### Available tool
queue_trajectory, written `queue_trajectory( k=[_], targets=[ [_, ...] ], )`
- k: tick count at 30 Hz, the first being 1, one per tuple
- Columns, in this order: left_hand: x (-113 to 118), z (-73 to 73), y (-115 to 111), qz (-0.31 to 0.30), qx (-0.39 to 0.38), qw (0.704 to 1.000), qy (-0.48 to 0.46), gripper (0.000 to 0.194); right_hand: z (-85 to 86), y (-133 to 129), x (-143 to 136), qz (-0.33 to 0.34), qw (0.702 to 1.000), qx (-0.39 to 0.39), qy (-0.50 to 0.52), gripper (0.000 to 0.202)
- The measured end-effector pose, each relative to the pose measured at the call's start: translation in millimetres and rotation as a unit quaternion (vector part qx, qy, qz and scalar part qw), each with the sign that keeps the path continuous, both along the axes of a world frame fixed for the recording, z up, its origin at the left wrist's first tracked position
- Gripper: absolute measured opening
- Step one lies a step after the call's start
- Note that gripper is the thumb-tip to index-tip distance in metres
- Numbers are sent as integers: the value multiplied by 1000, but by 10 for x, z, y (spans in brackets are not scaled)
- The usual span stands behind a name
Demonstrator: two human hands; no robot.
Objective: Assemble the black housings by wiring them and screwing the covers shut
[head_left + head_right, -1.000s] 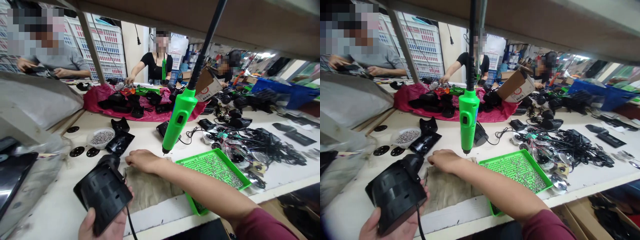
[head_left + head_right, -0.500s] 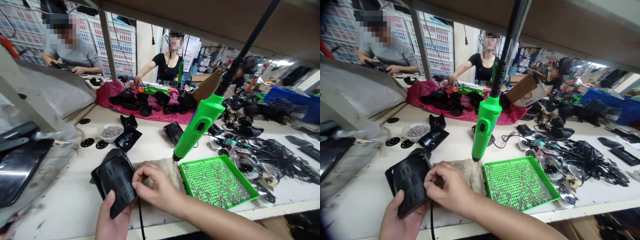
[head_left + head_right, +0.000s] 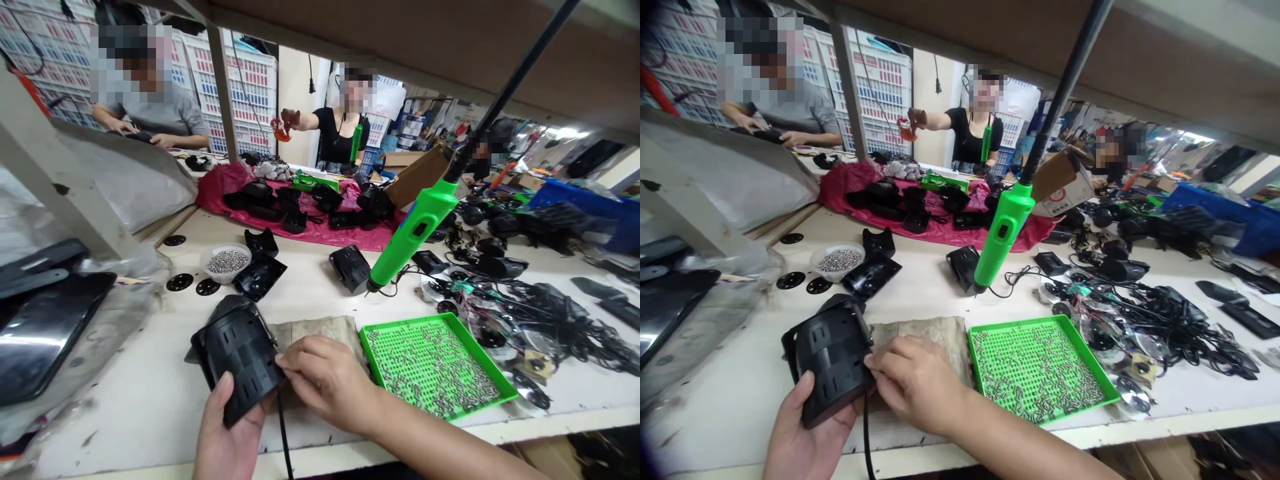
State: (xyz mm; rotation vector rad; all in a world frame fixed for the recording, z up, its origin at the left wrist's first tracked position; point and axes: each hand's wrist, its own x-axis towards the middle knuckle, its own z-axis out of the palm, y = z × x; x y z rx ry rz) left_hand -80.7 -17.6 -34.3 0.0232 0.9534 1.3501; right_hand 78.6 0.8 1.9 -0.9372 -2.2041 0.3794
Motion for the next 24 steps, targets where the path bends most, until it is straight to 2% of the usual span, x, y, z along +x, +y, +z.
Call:
queue_trajectory(
  k=[6,8,11,14,18,21,24],
  targets=[
    [12,-144,-94,-44,37,997,44,74,188,179,37,-78,997,-15,-20,19],
    [25,-162,-126,-51,45,996,60,79,214,277,20,-106,990,-84,44,19],
    [25,-177,-145,-74,36,995,54,81,136,407,-21,-117,957,-214,156,20],
    [39,-143,-144,-83,18,995,61,87,11,471,-46,-85,935,-282,195,16],
    [105,-1,-130,-80,38,990,109,87,-54,445,-21,-62,908,-339,237,14],
    [130,80,-91,-94,40,989,111,83,-58,417,12,-56,900,-353,250,4],
    [121,80,-46,-100,23,988,112,80,-75,412,19,-72,905,-338,250,10]
  ],
)
